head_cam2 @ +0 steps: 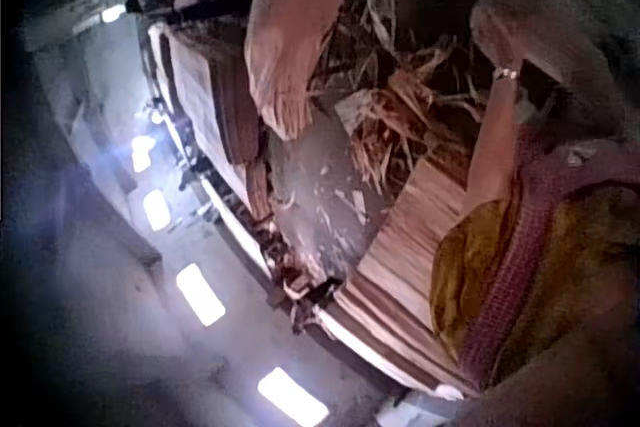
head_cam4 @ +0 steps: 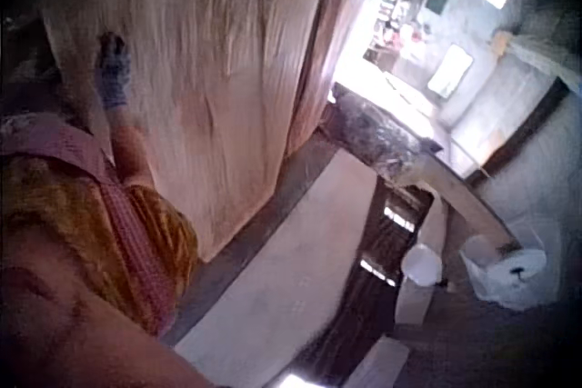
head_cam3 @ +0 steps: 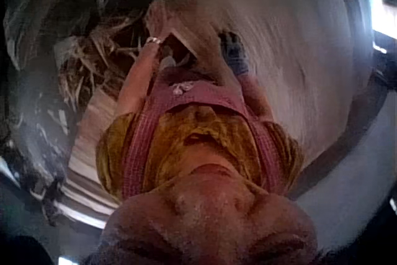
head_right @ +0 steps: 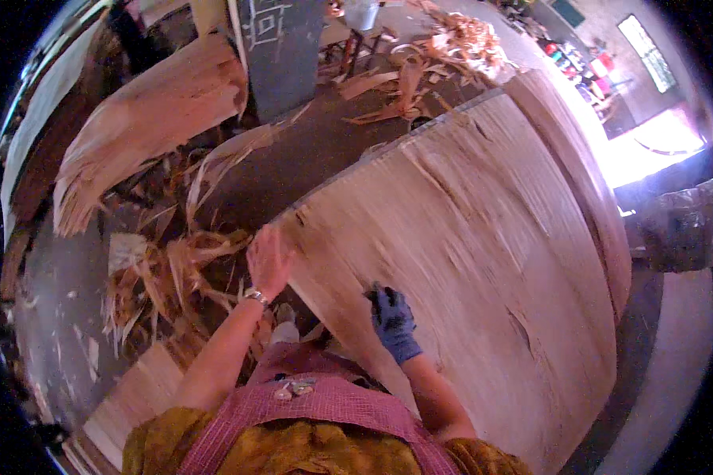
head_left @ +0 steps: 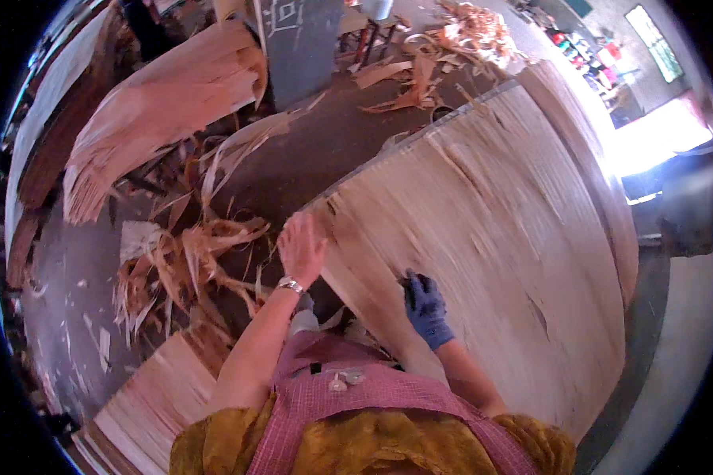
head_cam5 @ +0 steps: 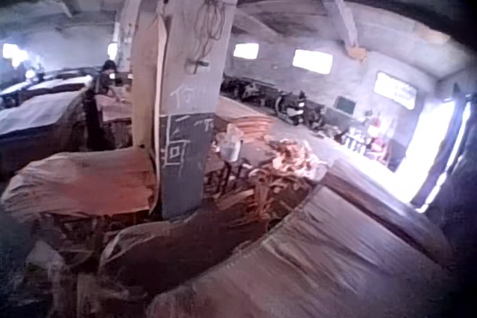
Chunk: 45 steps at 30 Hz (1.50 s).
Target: The person uses a hand tool to cut and peel thin strips of wood veneer from larger sheets, discarding the scraps onto the floor.
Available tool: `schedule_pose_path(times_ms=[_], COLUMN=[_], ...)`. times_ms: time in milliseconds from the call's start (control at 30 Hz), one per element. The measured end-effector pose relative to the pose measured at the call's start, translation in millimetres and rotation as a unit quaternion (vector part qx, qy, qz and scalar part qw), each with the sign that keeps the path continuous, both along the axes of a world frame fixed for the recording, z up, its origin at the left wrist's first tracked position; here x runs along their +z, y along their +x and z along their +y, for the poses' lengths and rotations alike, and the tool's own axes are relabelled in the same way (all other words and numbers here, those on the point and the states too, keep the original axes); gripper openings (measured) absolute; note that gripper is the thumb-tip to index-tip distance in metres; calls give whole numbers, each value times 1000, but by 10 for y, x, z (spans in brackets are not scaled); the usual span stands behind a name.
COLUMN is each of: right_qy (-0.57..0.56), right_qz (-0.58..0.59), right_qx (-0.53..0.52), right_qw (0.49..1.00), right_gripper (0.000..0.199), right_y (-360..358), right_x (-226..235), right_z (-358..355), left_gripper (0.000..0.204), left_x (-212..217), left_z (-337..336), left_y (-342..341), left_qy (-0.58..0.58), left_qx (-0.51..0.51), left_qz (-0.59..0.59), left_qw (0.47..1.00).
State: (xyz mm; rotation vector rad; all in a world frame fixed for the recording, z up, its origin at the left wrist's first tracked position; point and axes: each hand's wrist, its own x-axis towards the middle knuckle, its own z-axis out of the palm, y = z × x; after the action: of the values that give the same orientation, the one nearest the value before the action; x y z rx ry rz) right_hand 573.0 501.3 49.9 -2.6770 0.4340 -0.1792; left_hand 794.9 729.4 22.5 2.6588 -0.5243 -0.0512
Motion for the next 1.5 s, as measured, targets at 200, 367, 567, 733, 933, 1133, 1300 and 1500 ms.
schedule_pose_path(times_ms=[200,367,567,733,933,1133,1300,1500], right_qy=[-85,-181,-160,-175,-151,-135,-199,-190], right_qz=[78,102,109,121,109,81,27,105], right_qx=[-59,-116,-94,-78,-70,-86,-209,-286], right_qw=[992,971,977,974,980,984,957,933], right_gripper=[48,51,46,52,59,48,45,44], right_y=[568,804,705,654,538,536,594,977], right_x=[-269,-312,-421,-525,-407,-317,-279,-48], right_z=[-141,-412,-416,-368,-223,-260,-1151,-2460], left_gripper=[64,48,26,23,27,32,37,40], left_x=[-442,-673,-526,-800,-741,-628,-583,-645], left_z=[272,543,695,898,1047,991,751,688], left_y=[571,940,1141,1213,1172,1158,1173,1220], left_qy=[-71,-127,-234,-206,-207,-208,-267,-239], left_qx=[71,16,-14,-42,-56,-56,-20,-7], left_qz=[77,241,426,449,529,522,521,486], left_qw=[992,962,874,868,821,825,810,841])
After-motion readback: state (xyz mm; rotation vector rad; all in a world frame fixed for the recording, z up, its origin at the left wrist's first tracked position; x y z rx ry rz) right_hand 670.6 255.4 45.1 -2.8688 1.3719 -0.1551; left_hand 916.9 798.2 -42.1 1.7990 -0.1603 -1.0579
